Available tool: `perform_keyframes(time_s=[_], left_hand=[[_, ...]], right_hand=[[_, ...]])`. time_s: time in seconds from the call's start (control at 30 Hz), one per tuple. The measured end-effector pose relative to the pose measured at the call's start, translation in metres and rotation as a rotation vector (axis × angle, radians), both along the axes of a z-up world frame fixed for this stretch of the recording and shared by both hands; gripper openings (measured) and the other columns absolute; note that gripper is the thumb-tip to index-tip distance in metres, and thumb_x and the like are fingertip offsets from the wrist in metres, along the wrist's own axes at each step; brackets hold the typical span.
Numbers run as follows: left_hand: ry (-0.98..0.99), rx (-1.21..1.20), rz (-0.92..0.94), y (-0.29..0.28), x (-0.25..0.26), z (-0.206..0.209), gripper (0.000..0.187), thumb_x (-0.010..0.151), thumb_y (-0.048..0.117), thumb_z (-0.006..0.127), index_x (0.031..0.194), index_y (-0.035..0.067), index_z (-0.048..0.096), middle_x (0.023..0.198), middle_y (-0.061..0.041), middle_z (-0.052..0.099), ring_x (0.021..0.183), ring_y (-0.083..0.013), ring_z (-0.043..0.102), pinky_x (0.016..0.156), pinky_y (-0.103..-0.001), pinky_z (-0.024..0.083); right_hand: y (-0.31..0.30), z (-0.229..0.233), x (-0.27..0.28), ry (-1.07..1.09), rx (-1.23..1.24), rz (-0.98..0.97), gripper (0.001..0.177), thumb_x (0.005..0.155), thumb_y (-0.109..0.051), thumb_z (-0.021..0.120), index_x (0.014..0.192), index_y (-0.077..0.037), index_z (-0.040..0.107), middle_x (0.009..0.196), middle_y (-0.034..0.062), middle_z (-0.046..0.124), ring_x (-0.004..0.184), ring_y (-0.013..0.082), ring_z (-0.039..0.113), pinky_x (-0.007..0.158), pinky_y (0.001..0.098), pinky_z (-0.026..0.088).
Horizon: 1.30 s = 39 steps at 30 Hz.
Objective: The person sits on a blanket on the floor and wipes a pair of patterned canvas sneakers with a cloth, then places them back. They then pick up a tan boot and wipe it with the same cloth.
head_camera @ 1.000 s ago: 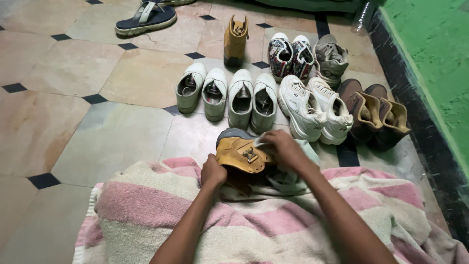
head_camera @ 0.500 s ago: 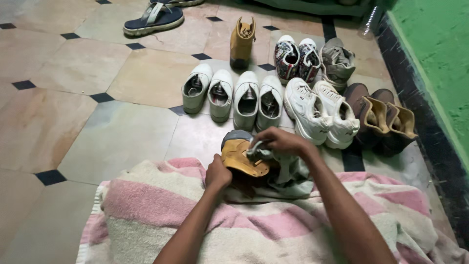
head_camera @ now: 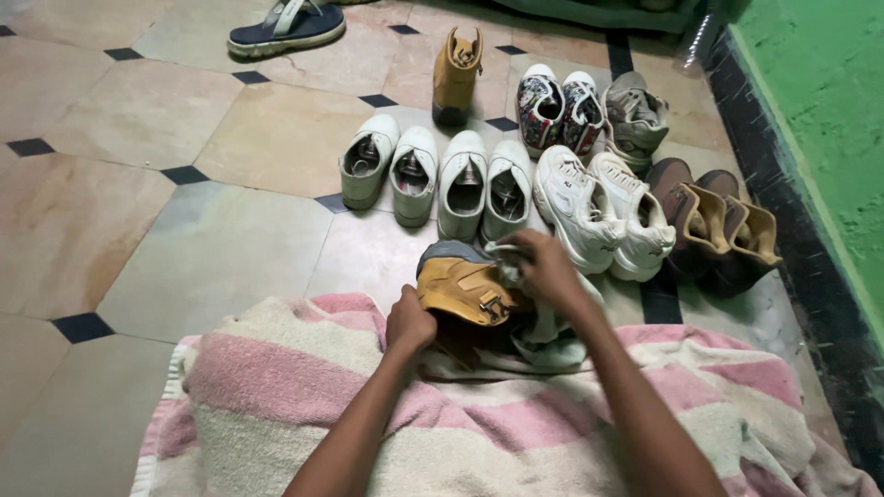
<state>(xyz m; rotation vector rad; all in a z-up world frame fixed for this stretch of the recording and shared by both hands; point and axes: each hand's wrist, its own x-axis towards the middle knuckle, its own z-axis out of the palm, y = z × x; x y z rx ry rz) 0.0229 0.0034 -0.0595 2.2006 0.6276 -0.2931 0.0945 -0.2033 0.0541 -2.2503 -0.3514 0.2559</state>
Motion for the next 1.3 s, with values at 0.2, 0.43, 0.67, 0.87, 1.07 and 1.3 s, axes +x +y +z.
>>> perform_keyframes(time_s=[0.2, 0.43, 0.67, 0.87, 1.07, 1.3], left_hand=[[0.027, -0.011, 0.019, 0.0, -0.001, 0.003, 0.037, 0.091, 0.011, 0.054, 0.128, 0.007, 0.048, 0.127, -0.024, 0.065, 0.122, -0.0427, 0.062, 0.101, -0.05, 0.05], [0.064, 0.022, 0.013, -0.004, -0.005, 0.011, 0.036, 0.093, 0.011, 0.054, 0.128, 0.008, 0.048, 0.127, -0.023, 0.065, 0.122, -0.0421, 0.062, 0.1, -0.051, 0.051], [-0.028, -0.03, 0.028, -0.001, -0.003, 0.0, 0.029, 0.094, 0.009, 0.052, 0.123, 0.006, 0.051, 0.122, -0.026, 0.066, 0.118, -0.0445, 0.063, 0.098, -0.052, 0.05], [-0.272, -0.054, -0.055, 0.0, 0.0, -0.007, 0.033, 0.084, 0.0, 0.053, 0.116, 0.008, 0.053, 0.106, -0.027, 0.07, 0.107, -0.0478, 0.064, 0.089, -0.056, 0.05], [-0.416, -0.008, -0.08, -0.007, -0.001, -0.002, 0.039, 0.079, -0.001, 0.056, 0.116, 0.008, 0.052, 0.098, -0.028, 0.07, 0.098, -0.0494, 0.066, 0.087, -0.057, 0.05], [-0.575, 0.005, -0.102, -0.006, -0.002, 0.002, 0.026, 0.081, 0.005, 0.061, 0.106, 0.007, 0.062, 0.086, -0.027, 0.07, 0.089, -0.0489, 0.065, 0.077, -0.059, 0.049]], right_hand=[[0.029, -0.019, -0.034, -0.33, -0.056, 0.327, 0.034, 0.075, 0.005, 0.075, 0.104, -0.011, 0.078, 0.118, 0.0072, 0.072, 0.115, 0.0282, 0.062, 0.103, 0.0413, 0.049], [0.011, -0.026, -0.014, -0.294, -0.228, 0.249, 0.028, 0.088, -0.005, 0.071, 0.116, -0.009, 0.072, 0.124, 0.0117, 0.067, 0.113, 0.0307, 0.064, 0.101, 0.0386, 0.053], [0.018, -0.013, -0.014, -0.343, -0.095, 0.355, 0.031, 0.088, -0.006, 0.074, 0.119, -0.01, 0.071, 0.124, 0.0121, 0.07, 0.115, 0.0313, 0.067, 0.099, 0.0411, 0.054], [0.029, -0.014, -0.005, -0.373, 0.023, 0.597, 0.045, 0.076, 0.007, 0.069, 0.119, -0.006, 0.069, 0.125, 0.0138, 0.07, 0.117, 0.0323, 0.067, 0.102, 0.0412, 0.053], [0.03, 0.007, 0.004, -0.511, -0.103, 0.401, 0.033, 0.077, 0.002, 0.074, 0.108, -0.006, 0.071, 0.111, 0.0129, 0.073, 0.105, 0.0346, 0.068, 0.093, 0.0412, 0.055], [0.042, 0.013, -0.02, -0.514, 0.141, 0.741, 0.029, 0.08, -0.001, 0.071, 0.108, -0.005, 0.07, 0.107, 0.0151, 0.071, 0.103, 0.0339, 0.069, 0.093, 0.042, 0.055]])
